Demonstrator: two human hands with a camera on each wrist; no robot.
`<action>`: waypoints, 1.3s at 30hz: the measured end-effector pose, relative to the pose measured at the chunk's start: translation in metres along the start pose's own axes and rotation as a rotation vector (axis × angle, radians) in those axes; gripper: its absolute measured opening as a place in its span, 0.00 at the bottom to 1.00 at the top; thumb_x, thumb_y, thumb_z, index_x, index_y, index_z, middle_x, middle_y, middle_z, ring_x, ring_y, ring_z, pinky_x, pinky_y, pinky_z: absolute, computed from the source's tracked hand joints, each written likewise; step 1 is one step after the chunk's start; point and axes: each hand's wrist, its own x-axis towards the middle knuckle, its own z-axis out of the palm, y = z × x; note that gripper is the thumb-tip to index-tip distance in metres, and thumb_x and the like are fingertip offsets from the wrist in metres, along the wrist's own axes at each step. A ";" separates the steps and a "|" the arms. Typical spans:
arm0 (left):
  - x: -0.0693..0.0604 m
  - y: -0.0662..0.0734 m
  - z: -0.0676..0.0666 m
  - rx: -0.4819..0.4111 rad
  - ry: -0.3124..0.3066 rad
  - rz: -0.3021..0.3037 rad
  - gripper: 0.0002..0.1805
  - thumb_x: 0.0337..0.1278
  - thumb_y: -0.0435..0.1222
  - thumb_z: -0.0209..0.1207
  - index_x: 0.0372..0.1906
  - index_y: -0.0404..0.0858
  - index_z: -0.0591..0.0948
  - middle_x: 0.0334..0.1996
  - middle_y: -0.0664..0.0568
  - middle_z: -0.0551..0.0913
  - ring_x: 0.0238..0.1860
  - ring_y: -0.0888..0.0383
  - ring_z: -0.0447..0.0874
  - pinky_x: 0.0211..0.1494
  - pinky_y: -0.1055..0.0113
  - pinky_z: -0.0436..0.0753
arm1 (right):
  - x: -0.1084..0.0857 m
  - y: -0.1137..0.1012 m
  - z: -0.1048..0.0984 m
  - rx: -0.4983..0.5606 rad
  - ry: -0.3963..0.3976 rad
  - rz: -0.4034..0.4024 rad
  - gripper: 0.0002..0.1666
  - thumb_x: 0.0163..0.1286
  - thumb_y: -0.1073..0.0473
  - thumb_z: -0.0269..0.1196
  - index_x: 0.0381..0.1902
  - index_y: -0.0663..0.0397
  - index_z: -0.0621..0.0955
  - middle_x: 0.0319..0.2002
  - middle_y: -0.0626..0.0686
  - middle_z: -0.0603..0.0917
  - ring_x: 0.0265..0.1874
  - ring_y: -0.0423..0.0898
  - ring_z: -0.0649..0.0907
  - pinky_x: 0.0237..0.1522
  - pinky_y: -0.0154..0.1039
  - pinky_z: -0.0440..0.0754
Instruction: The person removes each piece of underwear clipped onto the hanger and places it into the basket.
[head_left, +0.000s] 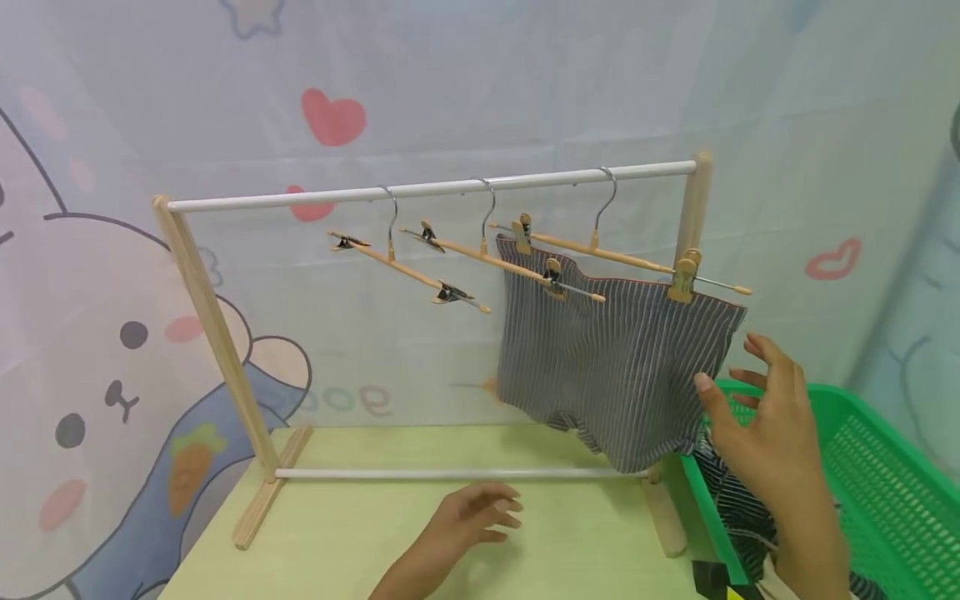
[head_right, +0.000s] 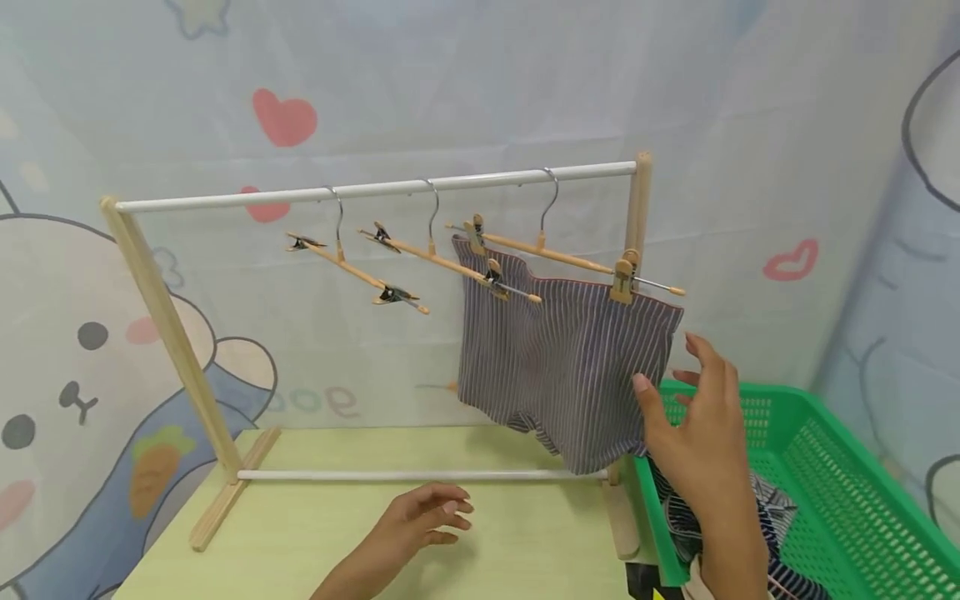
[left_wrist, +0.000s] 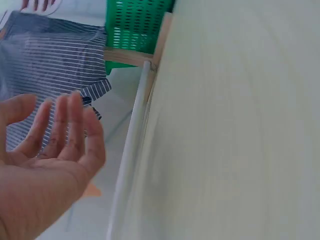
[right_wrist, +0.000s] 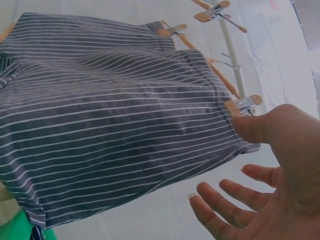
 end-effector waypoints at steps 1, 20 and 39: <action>0.001 -0.002 -0.001 -0.073 -0.003 -0.018 0.25 0.73 0.48 0.54 0.64 0.37 0.73 0.60 0.45 0.78 0.55 0.56 0.81 0.61 0.57 0.81 | 0.000 0.000 -0.001 -0.002 0.000 0.005 0.45 0.75 0.51 0.58 0.79 0.53 0.49 0.72 0.66 0.59 0.59 0.67 0.74 0.41 0.15 0.64; -0.017 -0.047 -0.021 -0.699 -0.036 -0.110 0.16 0.79 0.48 0.42 0.59 0.49 0.75 0.53 0.61 0.77 0.57 0.61 0.75 0.63 0.68 0.76 | -0.010 0.003 0.012 0.003 -0.050 0.009 0.45 0.76 0.52 0.57 0.79 0.57 0.48 0.71 0.70 0.59 0.58 0.69 0.74 0.48 0.21 0.74; -0.001 -0.044 -0.019 -0.375 0.053 -0.044 0.20 0.77 0.47 0.47 0.60 0.38 0.75 0.55 0.54 0.79 0.55 0.57 0.79 0.59 0.62 0.80 | 0.001 -0.017 0.001 0.031 0.036 0.088 0.45 0.74 0.50 0.59 0.79 0.38 0.49 0.75 0.54 0.57 0.56 0.31 0.71 0.45 0.12 0.66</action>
